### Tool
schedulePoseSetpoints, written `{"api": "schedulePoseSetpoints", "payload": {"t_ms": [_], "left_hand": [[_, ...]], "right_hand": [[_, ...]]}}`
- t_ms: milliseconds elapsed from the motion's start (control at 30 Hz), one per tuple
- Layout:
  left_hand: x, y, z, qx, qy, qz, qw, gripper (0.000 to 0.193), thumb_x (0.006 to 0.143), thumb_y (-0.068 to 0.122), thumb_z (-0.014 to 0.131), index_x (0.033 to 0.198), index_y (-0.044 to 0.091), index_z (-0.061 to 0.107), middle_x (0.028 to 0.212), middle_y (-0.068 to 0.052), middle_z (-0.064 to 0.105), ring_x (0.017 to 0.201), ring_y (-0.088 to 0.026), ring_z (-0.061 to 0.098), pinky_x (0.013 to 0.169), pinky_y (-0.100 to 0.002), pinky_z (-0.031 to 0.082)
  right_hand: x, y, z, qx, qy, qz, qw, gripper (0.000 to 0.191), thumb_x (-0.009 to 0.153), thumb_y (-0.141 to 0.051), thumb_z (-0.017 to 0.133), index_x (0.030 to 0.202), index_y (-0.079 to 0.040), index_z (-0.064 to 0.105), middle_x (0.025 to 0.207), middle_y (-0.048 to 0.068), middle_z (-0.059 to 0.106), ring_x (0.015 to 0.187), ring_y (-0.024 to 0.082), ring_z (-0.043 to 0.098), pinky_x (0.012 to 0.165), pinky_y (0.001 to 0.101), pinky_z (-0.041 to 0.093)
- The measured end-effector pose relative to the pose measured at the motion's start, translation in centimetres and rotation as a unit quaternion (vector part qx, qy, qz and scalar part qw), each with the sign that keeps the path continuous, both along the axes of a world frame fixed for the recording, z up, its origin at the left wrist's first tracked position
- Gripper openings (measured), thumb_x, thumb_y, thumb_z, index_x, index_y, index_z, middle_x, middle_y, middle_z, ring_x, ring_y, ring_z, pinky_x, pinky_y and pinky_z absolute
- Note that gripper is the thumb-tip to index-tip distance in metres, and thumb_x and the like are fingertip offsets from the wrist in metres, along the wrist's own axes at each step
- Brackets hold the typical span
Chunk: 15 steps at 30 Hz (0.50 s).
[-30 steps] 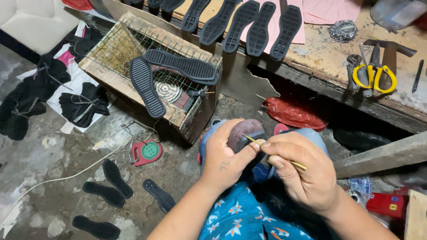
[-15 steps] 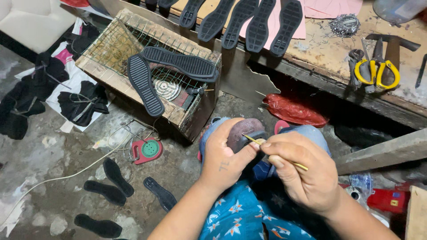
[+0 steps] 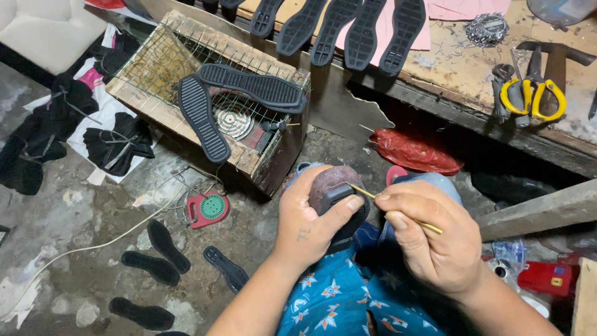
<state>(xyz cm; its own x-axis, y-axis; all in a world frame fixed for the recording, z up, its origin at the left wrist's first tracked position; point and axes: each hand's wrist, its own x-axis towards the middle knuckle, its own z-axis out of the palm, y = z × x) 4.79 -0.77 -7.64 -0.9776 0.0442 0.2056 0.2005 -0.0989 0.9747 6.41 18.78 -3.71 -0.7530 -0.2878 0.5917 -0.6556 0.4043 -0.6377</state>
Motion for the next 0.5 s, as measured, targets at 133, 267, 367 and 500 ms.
{"api": "schedulePoseSetpoints", "payload": {"t_ms": [133,267,367,500], "left_hand": [[0.09,-0.06,-0.07,0.005,0.0,-0.008,1.0,0.033,0.087,0.017,0.081,0.114,0.002,0.068,0.102,-0.004,0.069,0.094,-0.012,0.067,0.087,-0.028,0.055],[0.02,-0.2,-0.18,0.018,-0.006,-0.014,1.0,0.034,0.087,0.016,0.081,0.115,0.002,0.067,0.102,-0.003,0.07,0.094,-0.011,0.067,0.087,-0.027,0.055],[0.05,-0.23,-0.15,0.018,-0.013,-0.014,1.0,0.034,0.087,0.016,0.081,0.115,0.002,0.067,0.101,-0.003,0.071,0.093,-0.011,0.067,0.086,-0.027,0.055],[0.07,-0.31,-0.26,0.03,-0.016,-0.017,0.999,0.034,0.087,0.016,0.081,0.115,0.001,0.068,0.102,-0.003,0.07,0.093,-0.011,0.066,0.087,-0.027,0.055]], "right_hand": [[0.19,-0.06,-0.05,-0.002,0.009,-0.005,1.0,0.015,0.1,-0.005,0.061,0.114,0.0,0.064,0.108,0.014,0.071,0.095,0.024,0.07,0.089,0.0329,0.057],[0.02,-0.16,-0.25,-0.015,-0.013,0.006,1.0,0.015,0.1,-0.005,0.061,0.114,0.0,0.064,0.108,0.014,0.07,0.095,0.025,0.07,0.088,0.033,0.056],[-0.02,-0.03,-0.2,0.008,0.01,-0.006,1.0,0.015,0.099,-0.005,0.062,0.114,0.0,0.064,0.108,0.015,0.07,0.095,0.025,0.07,0.087,0.0328,0.057],[0.02,-0.17,-0.41,0.014,0.028,-0.01,0.999,0.014,0.099,-0.004,0.062,0.113,0.0,0.064,0.107,0.014,0.07,0.095,0.025,0.07,0.087,0.033,0.057]]}}
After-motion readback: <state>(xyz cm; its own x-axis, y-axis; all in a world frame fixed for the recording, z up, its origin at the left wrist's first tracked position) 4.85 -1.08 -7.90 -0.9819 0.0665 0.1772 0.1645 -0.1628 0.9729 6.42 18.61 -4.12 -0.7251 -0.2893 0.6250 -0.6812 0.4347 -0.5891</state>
